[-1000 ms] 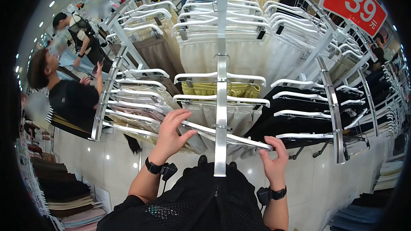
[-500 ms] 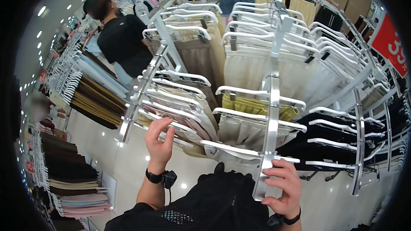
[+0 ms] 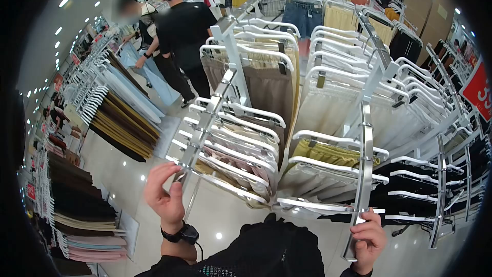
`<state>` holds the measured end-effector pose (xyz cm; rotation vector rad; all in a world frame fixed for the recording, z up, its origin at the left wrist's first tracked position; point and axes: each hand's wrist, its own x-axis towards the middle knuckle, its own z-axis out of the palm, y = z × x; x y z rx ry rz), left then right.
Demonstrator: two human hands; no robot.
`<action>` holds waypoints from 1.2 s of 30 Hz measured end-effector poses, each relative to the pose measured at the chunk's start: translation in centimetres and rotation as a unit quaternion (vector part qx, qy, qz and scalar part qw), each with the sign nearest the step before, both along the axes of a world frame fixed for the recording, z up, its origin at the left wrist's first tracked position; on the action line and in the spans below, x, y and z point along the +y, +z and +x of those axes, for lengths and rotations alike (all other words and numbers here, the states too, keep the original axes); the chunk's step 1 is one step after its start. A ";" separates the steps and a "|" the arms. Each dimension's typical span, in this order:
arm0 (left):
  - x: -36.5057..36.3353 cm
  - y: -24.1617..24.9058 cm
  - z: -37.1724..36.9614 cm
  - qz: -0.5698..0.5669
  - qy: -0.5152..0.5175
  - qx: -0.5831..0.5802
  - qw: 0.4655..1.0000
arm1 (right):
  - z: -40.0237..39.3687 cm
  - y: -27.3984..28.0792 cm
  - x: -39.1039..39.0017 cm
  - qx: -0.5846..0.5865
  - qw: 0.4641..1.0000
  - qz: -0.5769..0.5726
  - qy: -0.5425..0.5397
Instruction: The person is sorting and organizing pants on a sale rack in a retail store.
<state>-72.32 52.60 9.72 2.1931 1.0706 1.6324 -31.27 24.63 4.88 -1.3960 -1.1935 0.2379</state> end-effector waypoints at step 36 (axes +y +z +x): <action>2.5 -4.1 -0.6 -0.001 -0.116 -0.174 0.978 | -1.9 -1.9 -1.3 0.171 0.976 0.025 -0.131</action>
